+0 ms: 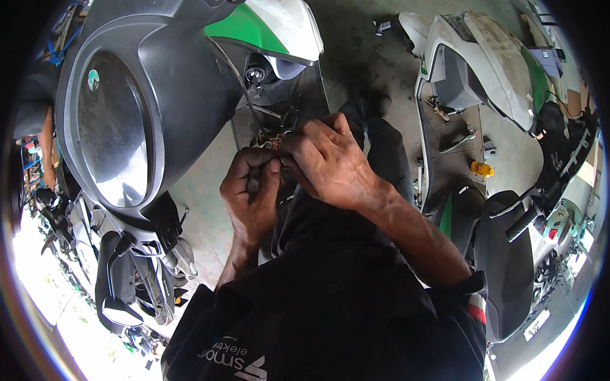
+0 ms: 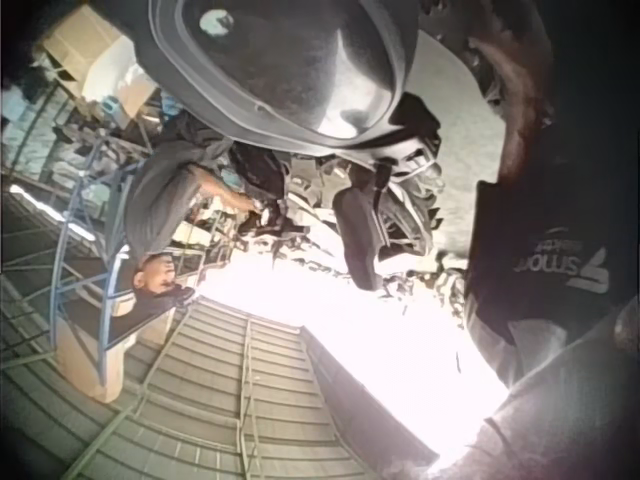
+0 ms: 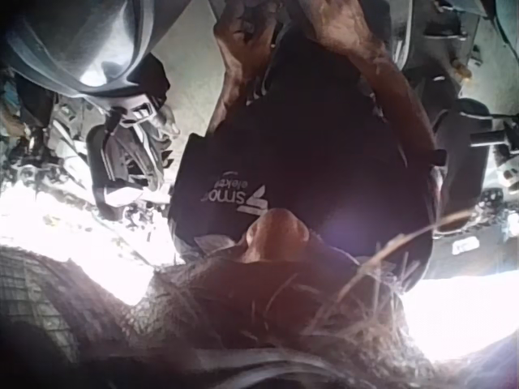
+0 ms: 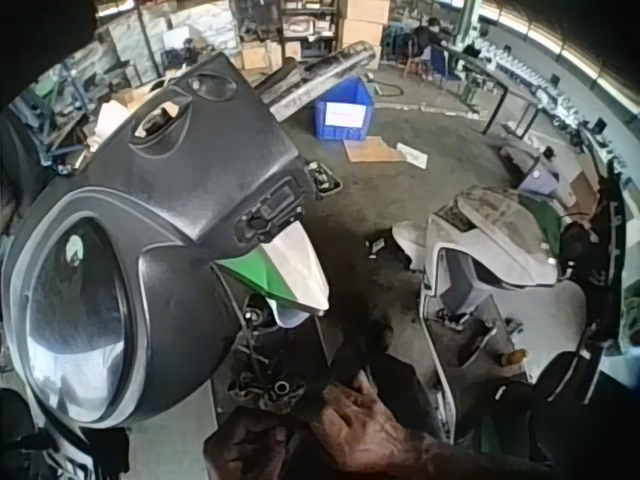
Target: The person works on the internal wiring and electronic components of a scooter, using pliers to manipulate wires and connectors before fitting a plastic component back into place.
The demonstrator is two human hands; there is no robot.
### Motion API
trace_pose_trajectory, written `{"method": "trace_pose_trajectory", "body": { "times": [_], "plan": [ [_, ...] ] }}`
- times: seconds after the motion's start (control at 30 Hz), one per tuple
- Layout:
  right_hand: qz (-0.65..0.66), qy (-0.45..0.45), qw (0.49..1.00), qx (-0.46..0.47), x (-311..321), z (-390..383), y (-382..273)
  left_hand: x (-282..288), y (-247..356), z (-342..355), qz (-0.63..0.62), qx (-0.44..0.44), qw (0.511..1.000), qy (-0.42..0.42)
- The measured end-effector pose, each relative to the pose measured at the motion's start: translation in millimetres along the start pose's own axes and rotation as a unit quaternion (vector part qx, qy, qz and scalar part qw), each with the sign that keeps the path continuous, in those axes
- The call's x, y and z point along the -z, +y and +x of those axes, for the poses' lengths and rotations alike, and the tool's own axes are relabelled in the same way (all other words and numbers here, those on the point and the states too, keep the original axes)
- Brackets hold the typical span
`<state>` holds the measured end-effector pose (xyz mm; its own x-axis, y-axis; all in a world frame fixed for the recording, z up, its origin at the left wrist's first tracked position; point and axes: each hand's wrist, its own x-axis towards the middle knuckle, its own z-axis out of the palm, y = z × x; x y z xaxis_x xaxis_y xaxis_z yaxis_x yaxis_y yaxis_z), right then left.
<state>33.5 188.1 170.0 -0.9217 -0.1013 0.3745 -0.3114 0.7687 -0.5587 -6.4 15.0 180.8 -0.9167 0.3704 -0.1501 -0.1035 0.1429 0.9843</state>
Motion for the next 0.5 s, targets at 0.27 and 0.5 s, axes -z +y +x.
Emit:
{"method": "trace_pose_trajectory", "body": {
  "times": [0.27,0.5],
  "plan": [
    [0.087,-0.11,0.972,-0.187,-3,9,-19,6,-3,2,0.194,-0.139,0.971,0.007],
    [0.367,-0.052,0.903,-0.216,-19,4,-6,13,-4,1,0.206,-0.121,0.971,0.016]
  ]
}}
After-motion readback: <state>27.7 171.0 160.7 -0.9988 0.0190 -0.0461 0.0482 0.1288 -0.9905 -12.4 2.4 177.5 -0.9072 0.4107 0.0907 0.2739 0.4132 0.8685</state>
